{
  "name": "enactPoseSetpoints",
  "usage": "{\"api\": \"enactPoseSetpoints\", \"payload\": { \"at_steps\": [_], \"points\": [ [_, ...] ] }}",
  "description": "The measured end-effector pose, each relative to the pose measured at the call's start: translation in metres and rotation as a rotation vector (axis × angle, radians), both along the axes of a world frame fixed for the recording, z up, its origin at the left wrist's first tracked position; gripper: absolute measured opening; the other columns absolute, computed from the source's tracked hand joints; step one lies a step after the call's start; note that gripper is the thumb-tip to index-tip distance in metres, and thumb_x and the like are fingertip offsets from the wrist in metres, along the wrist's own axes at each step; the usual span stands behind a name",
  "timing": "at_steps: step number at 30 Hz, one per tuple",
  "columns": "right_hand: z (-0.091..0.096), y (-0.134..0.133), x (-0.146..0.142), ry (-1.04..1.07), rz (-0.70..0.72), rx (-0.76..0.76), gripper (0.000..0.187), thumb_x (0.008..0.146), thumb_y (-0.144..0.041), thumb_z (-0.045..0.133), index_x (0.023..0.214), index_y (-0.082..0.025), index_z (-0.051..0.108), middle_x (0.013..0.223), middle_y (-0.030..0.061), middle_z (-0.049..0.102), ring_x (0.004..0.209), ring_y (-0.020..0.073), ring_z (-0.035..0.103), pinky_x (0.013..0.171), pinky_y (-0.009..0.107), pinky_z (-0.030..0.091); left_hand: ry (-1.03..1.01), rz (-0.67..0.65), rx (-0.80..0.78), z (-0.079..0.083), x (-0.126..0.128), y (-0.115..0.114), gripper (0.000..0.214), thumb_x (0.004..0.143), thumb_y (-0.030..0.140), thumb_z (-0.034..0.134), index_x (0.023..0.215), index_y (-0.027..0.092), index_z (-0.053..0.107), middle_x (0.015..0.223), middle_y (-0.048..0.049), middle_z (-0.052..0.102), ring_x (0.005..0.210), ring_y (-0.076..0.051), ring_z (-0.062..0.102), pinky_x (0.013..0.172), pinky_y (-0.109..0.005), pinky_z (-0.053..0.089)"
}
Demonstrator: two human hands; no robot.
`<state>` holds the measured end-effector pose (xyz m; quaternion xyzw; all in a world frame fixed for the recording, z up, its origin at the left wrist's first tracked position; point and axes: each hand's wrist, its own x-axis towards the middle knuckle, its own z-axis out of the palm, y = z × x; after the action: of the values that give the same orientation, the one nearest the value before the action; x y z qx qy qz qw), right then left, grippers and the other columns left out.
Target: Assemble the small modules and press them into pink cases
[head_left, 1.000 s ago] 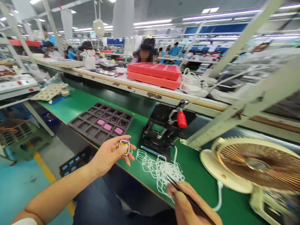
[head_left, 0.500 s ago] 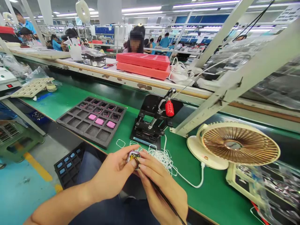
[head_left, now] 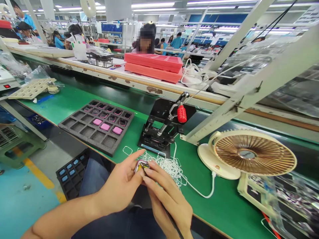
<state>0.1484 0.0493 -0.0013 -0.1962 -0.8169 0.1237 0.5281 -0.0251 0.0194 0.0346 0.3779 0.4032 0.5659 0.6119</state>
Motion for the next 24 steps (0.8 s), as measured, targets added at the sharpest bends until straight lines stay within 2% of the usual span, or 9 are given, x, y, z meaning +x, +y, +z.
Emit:
{"api": "enactPoseSetpoints", "payload": {
  "at_steps": [5,9,12,15,19,24],
  "points": [
    [-0.011,-0.002,-0.004,0.054,-0.03,-0.034,0.054,0.095,0.006,0.068,0.138,-0.025,0.073,0.135,0.0092,0.074,0.13,0.0344,0.07,0.109,0.06,0.064,-0.14,0.007,-0.087,-0.01,0.002,0.0,0.055,0.091,0.048,0.085,0.139,0.025,0.071,0.117,-0.0115,0.079,0.115,-0.028,0.073,0.099,-0.04,0.06],
    [-0.02,-0.001,-0.005,0.113,-0.058,-0.045,0.05,0.095,0.005,0.067,0.136,-0.024,0.075,0.135,0.0103,0.074,0.127,0.0344,0.072,0.107,0.06,0.065,-0.346,-0.014,-0.152,-0.017,0.003,0.002,0.042,0.09,0.038,0.088,0.127,0.023,0.077,0.124,-0.0118,0.077,0.118,-0.025,0.071,0.1,-0.036,0.058],
    [-0.025,0.001,-0.006,0.181,-0.143,-0.085,0.049,0.094,0.005,0.069,0.132,-0.026,0.076,0.134,0.0097,0.075,0.125,0.0341,0.073,0.103,0.059,0.067,-0.459,-0.01,-0.178,-0.021,0.006,0.009,0.031,0.093,0.033,0.083,0.12,0.019,0.078,0.118,-0.0129,0.079,0.106,-0.022,0.073,0.096,-0.035,0.059],
    [-0.027,0.007,-0.007,0.293,-0.231,-0.122,0.042,0.094,0.004,0.072,0.123,-0.026,0.079,0.131,0.0091,0.077,0.117,0.0322,0.077,0.098,0.055,0.069,-0.459,0.009,-0.186,-0.024,0.011,0.023,0.032,0.091,0.029,0.085,0.119,0.016,0.075,0.113,-0.0136,0.08,0.1,-0.023,0.076,0.095,-0.039,0.061],
    [-0.026,0.022,0.001,0.399,-0.343,-0.165,0.03,0.092,-0.003,0.078,0.113,-0.025,0.082,0.124,0.0093,0.079,0.107,0.0299,0.08,0.096,0.05,0.068,-0.381,0.081,-0.174,-0.032,0.016,0.041,0.044,0.088,0.03,0.089,0.124,0.015,0.068,0.117,-0.0157,0.08,0.097,-0.027,0.08,0.102,-0.048,0.06],
    [-0.027,0.041,0.023,0.456,-0.403,-0.275,0.019,0.095,-0.014,0.081,0.11,-0.024,0.084,0.12,0.0088,0.08,0.106,0.0259,0.079,0.097,0.043,0.066,-0.344,0.162,-0.151,-0.051,0.015,0.052,0.05,0.087,0.029,0.089,0.127,0.013,0.063,0.118,-0.0179,0.079,0.097,-0.029,0.081,0.102,-0.05,0.061]
  ]
}}
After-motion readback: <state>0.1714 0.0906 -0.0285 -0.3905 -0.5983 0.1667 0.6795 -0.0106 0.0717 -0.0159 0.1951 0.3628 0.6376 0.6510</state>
